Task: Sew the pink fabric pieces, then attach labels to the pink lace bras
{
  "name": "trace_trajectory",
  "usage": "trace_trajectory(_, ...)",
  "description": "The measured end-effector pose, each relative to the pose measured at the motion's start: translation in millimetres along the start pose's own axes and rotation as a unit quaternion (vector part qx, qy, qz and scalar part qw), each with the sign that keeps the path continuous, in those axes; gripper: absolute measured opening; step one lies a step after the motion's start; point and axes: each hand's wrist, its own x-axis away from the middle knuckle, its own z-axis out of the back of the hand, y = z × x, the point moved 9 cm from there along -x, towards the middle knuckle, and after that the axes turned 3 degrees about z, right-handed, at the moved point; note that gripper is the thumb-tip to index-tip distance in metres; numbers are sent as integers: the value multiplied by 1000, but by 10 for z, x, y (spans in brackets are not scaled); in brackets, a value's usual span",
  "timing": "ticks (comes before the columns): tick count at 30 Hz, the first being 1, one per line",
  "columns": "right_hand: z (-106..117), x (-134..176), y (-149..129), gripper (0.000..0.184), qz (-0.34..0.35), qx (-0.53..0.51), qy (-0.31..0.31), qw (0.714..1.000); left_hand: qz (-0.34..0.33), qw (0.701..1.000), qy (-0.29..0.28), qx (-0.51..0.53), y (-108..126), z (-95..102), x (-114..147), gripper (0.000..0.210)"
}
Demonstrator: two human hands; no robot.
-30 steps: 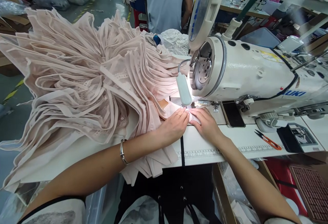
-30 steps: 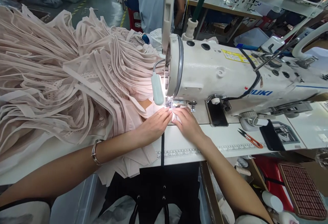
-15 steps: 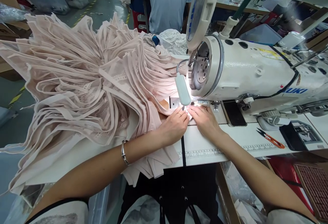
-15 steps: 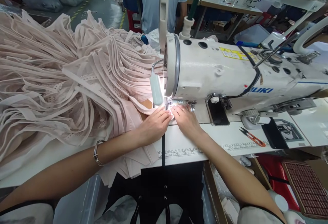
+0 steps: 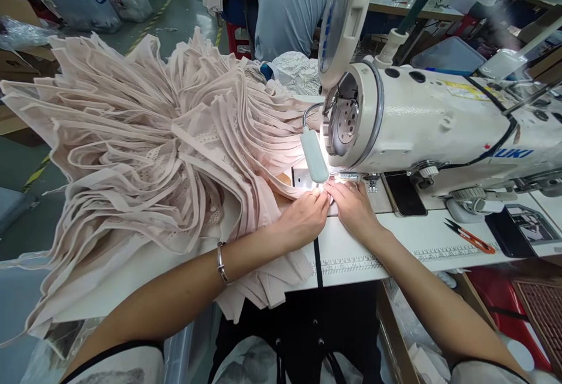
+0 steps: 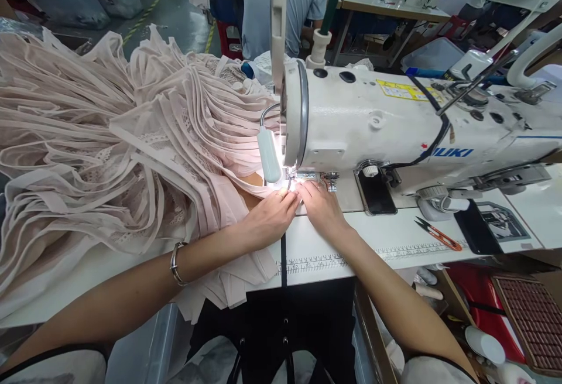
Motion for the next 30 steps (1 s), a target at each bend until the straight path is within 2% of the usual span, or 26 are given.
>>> trace_trajectory(4, 8, -4, -8, 45, 6, 9, 3, 1000, -41, 999, -6, -6, 32, -4, -1, 34)
trace_trajectory(8, 23, -2, -16, 46, 7, 16, 10, 1000, -25, 999, -36, -9, 11, -21, -5, 38)
trace_trajectory(15, 17, 14, 9, 44, -6, -4, 7, 1000, -1, 1000, 6, -5, 11, 24, -2, 35)
trace_trajectory(30, -49, 8, 132, 50, -39, -49, -16, 998, 13, 1000, -10, 6, -47, -26, 17, 38)
